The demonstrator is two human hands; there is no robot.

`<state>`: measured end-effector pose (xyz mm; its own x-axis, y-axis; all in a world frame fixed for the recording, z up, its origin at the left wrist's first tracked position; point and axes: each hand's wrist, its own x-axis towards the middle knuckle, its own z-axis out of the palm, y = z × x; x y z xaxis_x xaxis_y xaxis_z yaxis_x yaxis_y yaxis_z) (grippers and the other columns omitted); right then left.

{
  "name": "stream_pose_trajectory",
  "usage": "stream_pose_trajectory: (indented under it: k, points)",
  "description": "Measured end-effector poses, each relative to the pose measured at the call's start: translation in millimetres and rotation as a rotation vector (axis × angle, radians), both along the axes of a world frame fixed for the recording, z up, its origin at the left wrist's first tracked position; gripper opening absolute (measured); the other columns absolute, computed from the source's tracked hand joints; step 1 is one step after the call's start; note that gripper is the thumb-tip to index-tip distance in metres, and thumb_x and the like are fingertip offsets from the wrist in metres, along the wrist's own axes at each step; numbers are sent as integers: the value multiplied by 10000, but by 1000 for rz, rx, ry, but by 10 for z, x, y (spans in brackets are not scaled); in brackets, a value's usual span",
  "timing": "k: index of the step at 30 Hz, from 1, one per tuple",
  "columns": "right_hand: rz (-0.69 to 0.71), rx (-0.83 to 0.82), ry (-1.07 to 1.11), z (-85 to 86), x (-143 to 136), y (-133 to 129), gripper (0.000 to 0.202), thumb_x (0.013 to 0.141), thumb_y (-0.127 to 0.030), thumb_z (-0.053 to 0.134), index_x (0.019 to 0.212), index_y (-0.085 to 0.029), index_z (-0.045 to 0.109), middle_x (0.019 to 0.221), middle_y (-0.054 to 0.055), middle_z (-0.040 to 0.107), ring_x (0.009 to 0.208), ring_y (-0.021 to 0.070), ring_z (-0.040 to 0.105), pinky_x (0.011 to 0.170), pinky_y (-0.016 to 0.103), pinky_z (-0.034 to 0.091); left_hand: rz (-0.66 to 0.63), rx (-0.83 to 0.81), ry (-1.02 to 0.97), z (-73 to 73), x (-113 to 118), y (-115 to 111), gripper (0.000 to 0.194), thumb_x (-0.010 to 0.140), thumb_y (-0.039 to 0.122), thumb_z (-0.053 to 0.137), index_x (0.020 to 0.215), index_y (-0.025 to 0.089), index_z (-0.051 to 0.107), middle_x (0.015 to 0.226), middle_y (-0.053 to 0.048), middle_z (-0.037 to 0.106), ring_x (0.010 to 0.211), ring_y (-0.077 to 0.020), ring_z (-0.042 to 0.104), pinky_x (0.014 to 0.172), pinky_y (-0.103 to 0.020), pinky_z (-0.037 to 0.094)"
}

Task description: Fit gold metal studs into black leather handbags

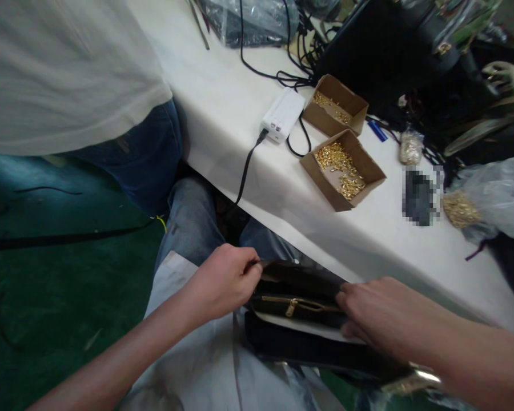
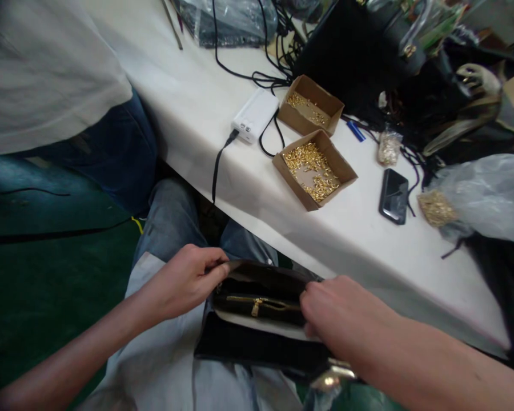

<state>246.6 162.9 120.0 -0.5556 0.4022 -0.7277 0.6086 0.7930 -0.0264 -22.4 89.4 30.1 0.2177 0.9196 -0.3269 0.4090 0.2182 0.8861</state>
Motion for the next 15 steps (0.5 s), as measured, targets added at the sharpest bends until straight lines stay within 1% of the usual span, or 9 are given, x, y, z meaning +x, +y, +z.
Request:
stream_pose_trajectory:
  k: [1, 2, 3, 5, 6, 8, 11, 13, 15]
  points:
    - [9, -40, -53, 22, -145, 20, 114, 843, -140, 862, 807, -193, 768, 791, 78, 807, 662, 302, 790, 553, 342, 373, 2, 3, -4, -3, 20, 36, 288, 1015, 223, 589, 822, 181, 799, 700, -16, 738, 643, -171, 646, 611, -285, 359]
    - [10, -52, -44, 41, -306, 32, 45, 918, -199, 847, 936, -188, 807, 924, 102, 841, 759, 318, 815, 596, 354, 428, 4, 7, -7, -8, 35, 67, 280, 1009, 223, 592, 835, 182, 808, 700, -17, 740, 643, -173, 644, 611, -286, 355]
    - [-6, -27, -2, 52, -467, 34, 58, 978, -219, 810, 1026, -187, 816, 1026, 116, 849, 856, 328, 826, 655, 369, 481, 9, 9, -13, -14, 43, 91, 270, 1000, 222, 599, 842, 183, 815, 705, -17, 745, 648, -174, 644, 611, -286, 355]
    - [-6, -80, 118, 28, -742, 5, 174, 1014, -274, 817, 1165, -190, 810, 1183, 126, 839, 1114, 346, 797, 860, 400, 549, 32, 3, -26, -32, 41, 117, 254, 984, 217, 611, 838, 181, 817, 711, -18, 753, 656, -176, 646, 611, -283, 356]
    - [-28, -116, 143, -8, -839, -24, 193, 1025, -317, 819, 1168, -188, 809, 1189, 125, 839, 1134, 343, 788, 898, 403, 550, 49, -5, -34, -47, 32, 119, 251, 979, 218, 615, 832, 179, 815, 708, -17, 754, 655, -175, 645, 607, -281, 357]
    - [-93, -161, 136, -115, -943, -95, 213, 1059, -372, 785, 1138, -176, 808, 1151, 122, 851, 1065, 331, 803, 860, 389, 540, 85, -32, -56, -86, 8, 109, 247, 981, 230, 625, 833, 175, 814, 696, -13, 752, 648, -171, 646, 595, -275, 360]
    - [-84, -175, 134, -292, -943, -167, 143, 1106, -233, 674, 1113, -150, 790, 1127, 125, 860, 968, 304, 824, 751, 361, 480, 127, -80, -98, -163, -41, 71, 247, 999, 282, 649, 857, 170, 817, 692, -10, 757, 646, -171, 669, 577, -269, 381]
    - [-38, -187, 179, -369, -900, -163, 158, 1103, -146, 616, 1128, -140, 772, 1123, 125, 857, 959, 289, 827, 729, 354, 445, 147, -103, -134, -213, -84, 30, 247, 1017, 334, 662, 922, 171, 822, 783, -22, 810, 722, -184, 734, 614, -262, 452]
    - [-64, -192, 206, -397, -850, -126, 181, 1117, -150, 584, 1162, -145, 759, 1097, 115, 855, 929, 280, 828, 699, 351, 413, 196, -129, -191, -251, -133, -25, 258, 1032, 390, 681, 1005, 176, 823, 921, -40, 858, 851, -203, 794, 706, -262, 540]
